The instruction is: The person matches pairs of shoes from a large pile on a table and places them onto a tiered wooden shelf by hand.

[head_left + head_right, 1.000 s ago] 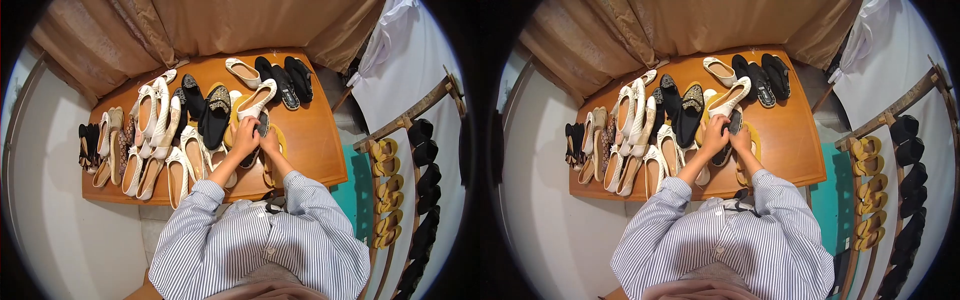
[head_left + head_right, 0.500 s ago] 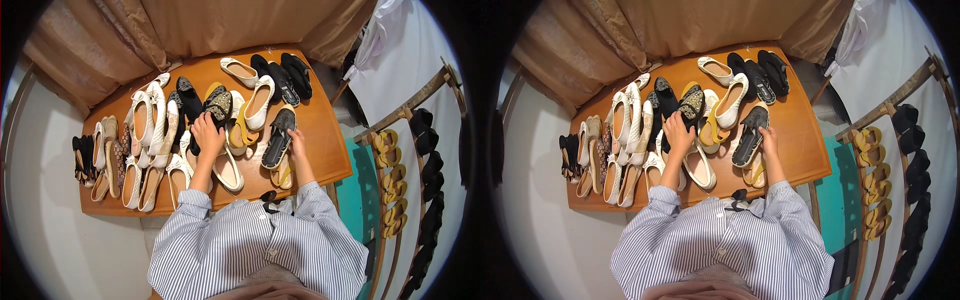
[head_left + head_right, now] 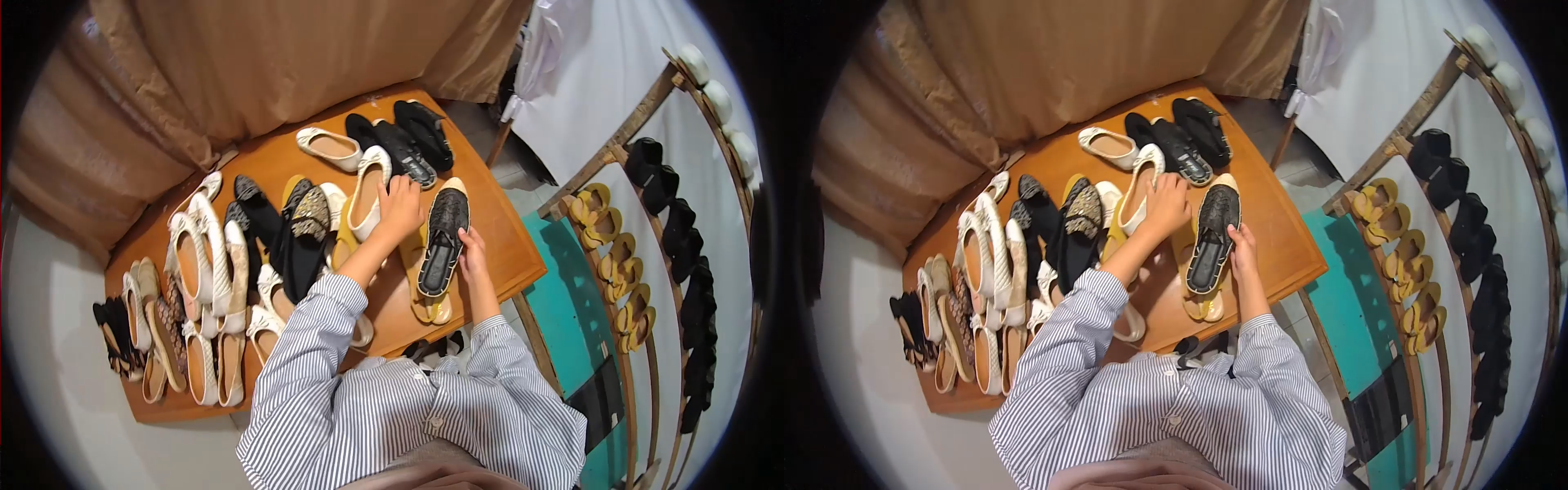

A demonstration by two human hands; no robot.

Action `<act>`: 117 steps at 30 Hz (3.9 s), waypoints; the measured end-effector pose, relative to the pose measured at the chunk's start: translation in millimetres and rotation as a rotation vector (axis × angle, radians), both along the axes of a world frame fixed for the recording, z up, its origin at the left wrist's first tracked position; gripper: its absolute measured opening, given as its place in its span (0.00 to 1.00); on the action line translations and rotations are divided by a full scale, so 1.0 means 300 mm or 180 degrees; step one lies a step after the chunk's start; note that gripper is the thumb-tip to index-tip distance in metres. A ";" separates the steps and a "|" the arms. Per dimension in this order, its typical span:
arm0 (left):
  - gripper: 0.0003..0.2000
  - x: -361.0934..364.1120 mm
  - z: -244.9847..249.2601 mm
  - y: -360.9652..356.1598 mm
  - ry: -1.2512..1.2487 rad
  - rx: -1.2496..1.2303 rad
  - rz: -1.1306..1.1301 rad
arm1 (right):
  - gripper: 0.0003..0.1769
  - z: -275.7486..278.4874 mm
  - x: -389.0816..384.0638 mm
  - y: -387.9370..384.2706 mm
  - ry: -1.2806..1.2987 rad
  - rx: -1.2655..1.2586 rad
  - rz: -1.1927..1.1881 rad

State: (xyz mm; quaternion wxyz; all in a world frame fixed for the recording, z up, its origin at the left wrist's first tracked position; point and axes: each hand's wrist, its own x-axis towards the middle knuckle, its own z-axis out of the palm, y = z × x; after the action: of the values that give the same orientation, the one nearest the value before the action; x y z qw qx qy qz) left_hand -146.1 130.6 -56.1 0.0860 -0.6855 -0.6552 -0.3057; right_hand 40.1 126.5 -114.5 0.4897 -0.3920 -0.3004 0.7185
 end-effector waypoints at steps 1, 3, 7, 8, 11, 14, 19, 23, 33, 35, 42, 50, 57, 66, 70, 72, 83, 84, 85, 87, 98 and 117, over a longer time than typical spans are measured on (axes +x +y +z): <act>0.18 0.024 -0.025 0.058 0.0413 -0.0841 0.0035 | 0.15 -0.001 0.017 0.009 -0.0084 0.0071 -0.0022; 0.22 0.061 -0.076 0.170 0.0989 -0.2143 0.0046 | 0.15 -0.012 0.057 0.031 -0.0078 0.0161 -0.0136; 0.29 0.039 -0.200 0.311 0.0438 -0.1931 0.0055 | 0.19 -0.018 0.126 0.054 -0.0024 0.0191 -0.0336; 0.30 0.027 -0.215 0.330 0.0420 -0.1891 0.0089 | 0.19 -0.007 0.139 0.050 -0.0029 0.0178 -0.0332; 0.34 -0.001 -0.241 0.318 0.0944 -0.1886 -0.0125 | 0.19 0.000 0.183 0.049 -0.0150 0.0065 -0.0388; 0.35 0.017 -0.248 0.285 0.1006 -0.1576 -0.0042 | 0.17 -0.017 0.216 0.052 -0.0168 0.0052 -0.0368; 0.36 0.043 -0.234 0.288 0.0738 -0.1716 0.0096 | 0.20 -0.030 0.282 0.045 -0.0294 -0.0056 -0.0345; 0.36 0.058 -0.221 0.278 0.0742 -0.1765 0.0217 | 0.27 -0.091 0.331 0.052 -0.1191 -0.0059 -0.0668; 0.36 0.019 -0.251 0.397 0.0714 -0.2164 0.0511 | 0.21 -0.104 0.297 0.216 -0.3397 0.0931 0.0812; 0.39 0.042 -0.263 0.372 0.1015 -0.2146 0.0617 | 0.22 -0.043 0.253 0.274 -0.3967 0.1504 0.0606; 0.40 0.043 -0.215 0.346 0.0737 -0.2256 0.0582 | 0.27 0.069 -0.064 0.538 -0.4002 0.2450 0.0917; 0.37 0.053 -0.255 0.233 0.0772 -0.1928 0.0770 | 0.13 0.082 -0.290 0.565 -0.3384 0.2726 0.0640; 0.38 0.044 -0.322 0.219 0.0357 -0.2031 0.0646 | 0.13 0.241 -0.500 0.332 -0.3313 0.3797 0.1349; 0.38 0.034 -0.512 0.201 0.1560 -0.0329 0.1231 | 0.21 0.196 -0.535 0.395 -0.3037 0.3909 0.1005; 0.30 0.120 -0.263 0.193 -0.0262 -0.1191 0.1282 | 0.27 0.060 -0.384 0.649 -0.4326 0.2470 0.0088; 0.28 0.127 -0.234 0.204 -0.0449 -0.1186 0.1357 | 0.30 0.001 -0.313 0.721 -0.4723 0.2066 0.0191; 0.43 0.168 -0.301 0.258 -0.1795 -0.0781 0.1896 | 0.40 -0.125 -0.229 0.719 -0.4585 0.1293 0.1631; 0.46 0.168 -0.301 0.278 -0.2077 -0.0773 0.2128 | 0.44 -0.106 -0.211 0.710 -0.4071 0.1158 0.2284; 0.46 0.162 -0.301 0.298 -0.2380 -0.1004 0.2308 | 0.36 -0.069 -0.193 0.674 -0.3894 0.1088 0.1903; 0.44 0.124 -0.332 0.342 -0.2695 -0.1249 0.2673 | 0.31 -0.085 -0.175 0.673 -0.3208 0.0971 0.1802; 0.16 0.060 -0.201 0.204 -0.6841 -0.1145 -0.0266 | 0.18 0.011 -0.060 0.548 -0.1041 0.0194 0.1460; 0.29 0.083 0.016 0.016 -0.6528 -0.1041 -0.1934 | 0.21 0.248 0.033 0.251 -0.0078 0.0790 0.0779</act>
State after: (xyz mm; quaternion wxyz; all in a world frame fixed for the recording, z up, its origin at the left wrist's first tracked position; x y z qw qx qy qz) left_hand -121.3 135.4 -51.2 -0.6751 -0.2400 -0.2505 -0.6511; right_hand 50.0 201.9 -40.2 0.4395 -0.2978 -0.4383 0.7253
